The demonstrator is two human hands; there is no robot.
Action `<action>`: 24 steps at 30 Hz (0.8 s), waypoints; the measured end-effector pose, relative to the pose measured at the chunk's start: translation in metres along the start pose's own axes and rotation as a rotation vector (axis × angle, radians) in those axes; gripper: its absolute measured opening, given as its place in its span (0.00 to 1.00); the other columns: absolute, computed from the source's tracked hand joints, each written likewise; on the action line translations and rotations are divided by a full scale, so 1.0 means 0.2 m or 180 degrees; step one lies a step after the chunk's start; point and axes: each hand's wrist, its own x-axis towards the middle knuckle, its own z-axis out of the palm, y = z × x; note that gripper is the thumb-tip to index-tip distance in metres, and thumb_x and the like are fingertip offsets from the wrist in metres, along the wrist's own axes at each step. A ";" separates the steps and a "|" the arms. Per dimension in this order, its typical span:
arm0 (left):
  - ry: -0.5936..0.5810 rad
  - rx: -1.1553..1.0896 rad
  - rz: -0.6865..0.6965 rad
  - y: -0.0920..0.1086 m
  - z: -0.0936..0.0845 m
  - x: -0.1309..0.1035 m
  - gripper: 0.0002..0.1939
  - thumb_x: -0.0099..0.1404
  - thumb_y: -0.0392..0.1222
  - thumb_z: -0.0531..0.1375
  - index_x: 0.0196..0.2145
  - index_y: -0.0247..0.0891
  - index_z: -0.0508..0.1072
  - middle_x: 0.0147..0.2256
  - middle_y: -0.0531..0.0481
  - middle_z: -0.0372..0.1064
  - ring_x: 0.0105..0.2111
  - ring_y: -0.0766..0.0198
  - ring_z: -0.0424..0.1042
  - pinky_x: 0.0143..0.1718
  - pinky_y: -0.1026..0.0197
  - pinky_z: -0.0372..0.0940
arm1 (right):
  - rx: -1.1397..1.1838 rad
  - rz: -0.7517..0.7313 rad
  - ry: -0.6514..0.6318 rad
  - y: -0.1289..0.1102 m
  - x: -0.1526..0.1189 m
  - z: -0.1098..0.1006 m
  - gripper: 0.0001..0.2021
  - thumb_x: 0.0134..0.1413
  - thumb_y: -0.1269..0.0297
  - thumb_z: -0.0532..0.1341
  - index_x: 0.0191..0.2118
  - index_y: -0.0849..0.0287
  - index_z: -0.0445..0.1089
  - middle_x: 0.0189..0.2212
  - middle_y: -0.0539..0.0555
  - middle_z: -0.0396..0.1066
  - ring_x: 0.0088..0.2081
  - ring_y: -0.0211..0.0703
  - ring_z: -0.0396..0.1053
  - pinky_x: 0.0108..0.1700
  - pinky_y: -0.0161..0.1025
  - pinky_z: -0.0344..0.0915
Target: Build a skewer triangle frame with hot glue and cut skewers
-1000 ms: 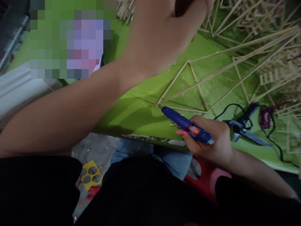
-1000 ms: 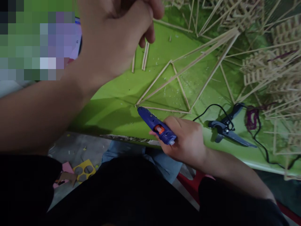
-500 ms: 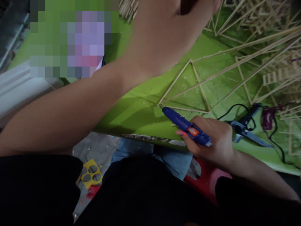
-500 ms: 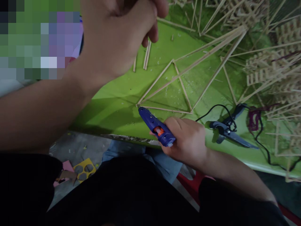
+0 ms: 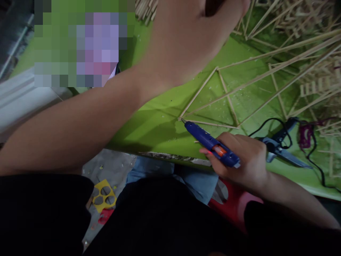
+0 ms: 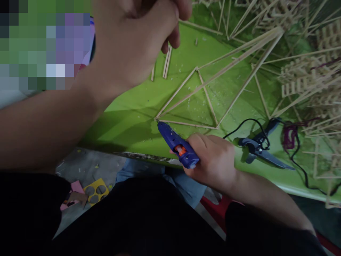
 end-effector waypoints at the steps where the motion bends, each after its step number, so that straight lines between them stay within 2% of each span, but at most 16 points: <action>1: -0.0016 0.0007 0.0010 0.00 0.00 0.00 0.17 0.74 0.38 0.63 0.29 0.62 0.76 0.37 0.56 0.78 0.36 0.50 0.79 0.54 0.49 0.78 | 0.0004 -0.0006 0.0003 0.00 0.00 0.00 0.18 0.72 0.51 0.70 0.35 0.49 0.63 0.22 0.49 0.66 0.22 0.46 0.64 0.26 0.47 0.52; 6: -0.0001 0.0052 0.0039 0.00 -0.01 0.00 0.17 0.74 0.38 0.64 0.30 0.61 0.77 0.39 0.57 0.80 0.37 0.47 0.81 0.55 0.45 0.78 | -0.0045 -0.0024 0.0043 0.01 -0.01 0.00 0.18 0.71 0.53 0.70 0.34 0.50 0.63 0.22 0.49 0.66 0.22 0.45 0.64 0.26 0.47 0.52; 10: 0.0007 0.0126 0.0167 -0.01 -0.01 0.00 0.17 0.76 0.39 0.59 0.29 0.55 0.75 0.36 0.60 0.77 0.38 0.55 0.84 0.48 0.47 0.78 | -0.0014 -0.0007 0.0031 0.01 -0.01 0.00 0.18 0.71 0.51 0.70 0.34 0.50 0.64 0.22 0.49 0.66 0.22 0.44 0.64 0.26 0.47 0.52; 12: 0.0010 0.0140 0.0162 -0.01 0.00 0.00 0.17 0.77 0.38 0.57 0.29 0.53 0.75 0.35 0.61 0.76 0.38 0.57 0.84 0.46 0.50 0.77 | -0.0009 -0.0039 0.0040 0.00 0.00 0.00 0.16 0.71 0.54 0.70 0.35 0.50 0.65 0.22 0.48 0.67 0.22 0.43 0.65 0.26 0.46 0.53; 15: -0.0018 0.0084 0.0141 -0.02 0.00 0.00 0.18 0.76 0.36 0.59 0.30 0.56 0.74 0.36 0.59 0.78 0.35 0.55 0.82 0.47 0.50 0.79 | 0.0042 -0.0076 0.0073 0.00 0.00 -0.01 0.13 0.70 0.59 0.70 0.36 0.52 0.68 0.24 0.48 0.70 0.23 0.42 0.67 0.27 0.46 0.55; 19: -0.0023 -0.0021 0.0198 -0.02 -0.01 0.00 0.18 0.74 0.37 0.62 0.29 0.62 0.74 0.39 0.59 0.81 0.34 0.50 0.81 0.45 0.49 0.80 | 0.0299 -0.0080 0.0113 -0.01 0.00 -0.03 0.07 0.70 0.61 0.71 0.45 0.55 0.73 0.29 0.51 0.79 0.25 0.44 0.71 0.29 0.45 0.61; 24: 0.0015 -0.0040 0.0451 -0.02 -0.01 0.00 0.19 0.73 0.31 0.56 0.28 0.52 0.72 0.33 0.61 0.76 0.32 0.60 0.81 0.39 0.53 0.78 | 0.0727 -0.0058 0.0268 0.05 -0.05 -0.08 0.10 0.72 0.58 0.70 0.53 0.51 0.75 0.32 0.52 0.82 0.28 0.47 0.75 0.31 0.47 0.66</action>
